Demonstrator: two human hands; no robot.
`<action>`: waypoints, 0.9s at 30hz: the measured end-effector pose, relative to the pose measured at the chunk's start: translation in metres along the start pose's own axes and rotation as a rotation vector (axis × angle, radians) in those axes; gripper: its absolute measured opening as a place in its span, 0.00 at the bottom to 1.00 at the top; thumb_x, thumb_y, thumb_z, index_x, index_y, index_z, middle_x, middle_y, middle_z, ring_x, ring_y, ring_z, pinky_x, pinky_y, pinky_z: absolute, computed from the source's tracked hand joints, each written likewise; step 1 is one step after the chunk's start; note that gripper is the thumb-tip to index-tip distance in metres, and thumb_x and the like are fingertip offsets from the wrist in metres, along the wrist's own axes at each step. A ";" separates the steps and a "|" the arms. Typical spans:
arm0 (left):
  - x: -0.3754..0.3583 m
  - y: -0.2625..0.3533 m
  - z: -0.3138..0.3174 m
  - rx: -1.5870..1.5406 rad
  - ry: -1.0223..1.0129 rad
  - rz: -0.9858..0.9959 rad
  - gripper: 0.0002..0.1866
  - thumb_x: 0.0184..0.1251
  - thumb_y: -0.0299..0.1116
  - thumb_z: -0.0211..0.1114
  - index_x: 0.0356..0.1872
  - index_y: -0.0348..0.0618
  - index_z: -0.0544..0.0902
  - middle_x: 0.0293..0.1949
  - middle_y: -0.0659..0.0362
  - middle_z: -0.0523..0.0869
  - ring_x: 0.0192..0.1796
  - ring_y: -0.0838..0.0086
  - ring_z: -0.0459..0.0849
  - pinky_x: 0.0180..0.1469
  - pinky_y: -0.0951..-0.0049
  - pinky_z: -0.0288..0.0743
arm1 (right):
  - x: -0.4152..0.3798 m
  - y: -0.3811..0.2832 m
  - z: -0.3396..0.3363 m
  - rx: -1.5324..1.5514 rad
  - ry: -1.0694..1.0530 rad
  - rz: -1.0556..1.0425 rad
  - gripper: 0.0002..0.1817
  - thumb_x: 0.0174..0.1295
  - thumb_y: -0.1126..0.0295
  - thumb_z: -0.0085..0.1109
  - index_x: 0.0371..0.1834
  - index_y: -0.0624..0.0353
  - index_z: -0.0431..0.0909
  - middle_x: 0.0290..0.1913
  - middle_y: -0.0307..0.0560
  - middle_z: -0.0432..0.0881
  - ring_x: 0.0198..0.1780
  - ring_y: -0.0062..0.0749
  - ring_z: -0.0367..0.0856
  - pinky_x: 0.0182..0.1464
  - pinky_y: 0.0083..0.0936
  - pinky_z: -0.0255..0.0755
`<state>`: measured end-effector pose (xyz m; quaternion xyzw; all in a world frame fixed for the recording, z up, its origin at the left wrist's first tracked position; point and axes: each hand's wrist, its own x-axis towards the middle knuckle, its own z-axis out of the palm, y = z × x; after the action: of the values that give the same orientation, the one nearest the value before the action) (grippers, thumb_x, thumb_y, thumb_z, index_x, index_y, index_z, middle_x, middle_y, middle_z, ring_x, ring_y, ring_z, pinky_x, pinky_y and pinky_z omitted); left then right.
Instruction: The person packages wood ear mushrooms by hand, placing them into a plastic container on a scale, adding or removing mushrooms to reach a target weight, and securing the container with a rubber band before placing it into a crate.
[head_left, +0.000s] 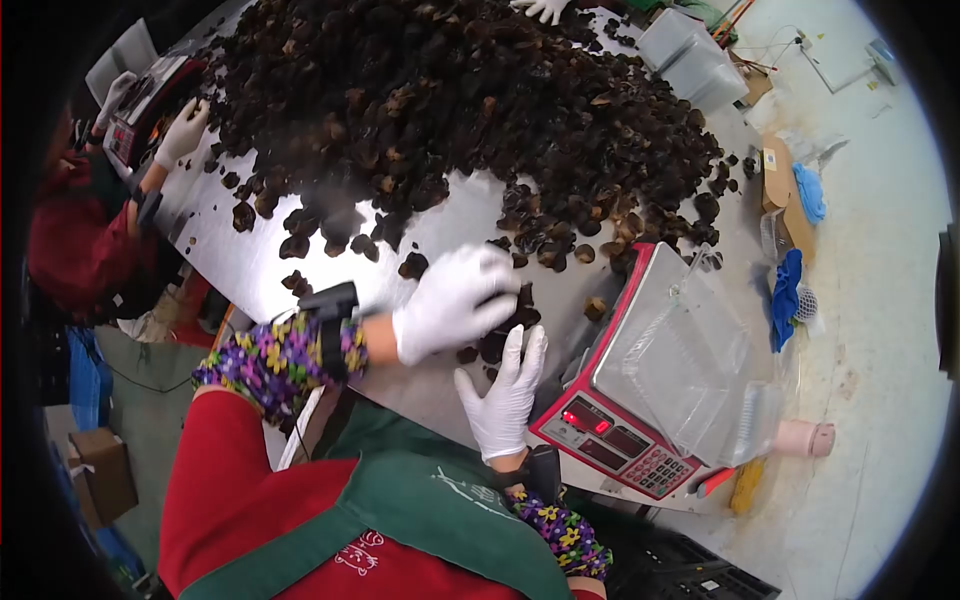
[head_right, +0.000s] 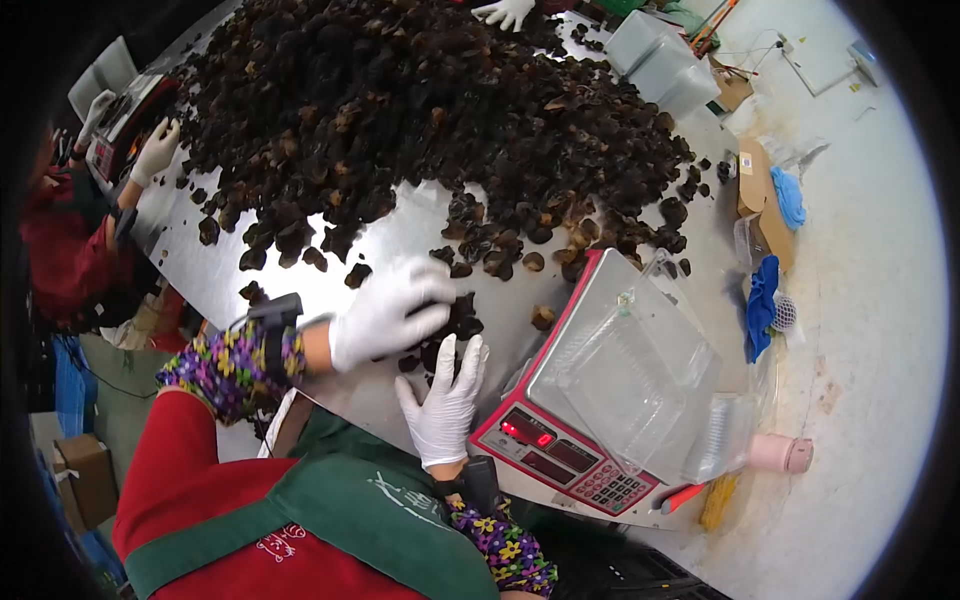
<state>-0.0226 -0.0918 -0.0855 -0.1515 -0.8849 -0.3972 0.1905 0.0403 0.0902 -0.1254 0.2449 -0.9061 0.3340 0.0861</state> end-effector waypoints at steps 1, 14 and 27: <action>0.017 -0.014 -0.002 -0.004 0.017 -0.012 0.11 0.61 0.31 0.69 0.44 0.45 0.84 0.45 0.52 0.83 0.54 0.53 0.81 0.55 0.59 0.77 | 0.000 -0.001 -0.001 -0.010 -0.015 0.004 0.53 0.56 0.60 0.76 0.82 0.59 0.52 0.80 0.70 0.49 0.77 0.79 0.52 0.75 0.62 0.55; 0.085 -0.055 0.038 0.338 -0.305 0.072 0.09 0.58 0.35 0.68 0.39 0.48 0.86 0.40 0.54 0.84 0.49 0.56 0.83 0.47 0.58 0.82 | 0.001 -0.001 -0.001 0.042 0.008 0.034 0.52 0.57 0.63 0.75 0.82 0.58 0.53 0.79 0.69 0.52 0.77 0.74 0.54 0.76 0.59 0.54; -0.060 -0.001 -0.046 0.179 -0.110 -0.096 0.28 0.62 0.44 0.73 0.62 0.47 0.81 0.61 0.49 0.79 0.62 0.52 0.77 0.64 0.52 0.70 | 0.000 -0.003 -0.006 0.045 -0.030 -0.022 0.55 0.54 0.65 0.76 0.83 0.60 0.51 0.80 0.66 0.51 0.80 0.64 0.51 0.79 0.52 0.50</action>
<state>0.0399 -0.1339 -0.0854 -0.1127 -0.9322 -0.3163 0.1350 0.0420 0.0926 -0.1192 0.2615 -0.8969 0.3496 0.0706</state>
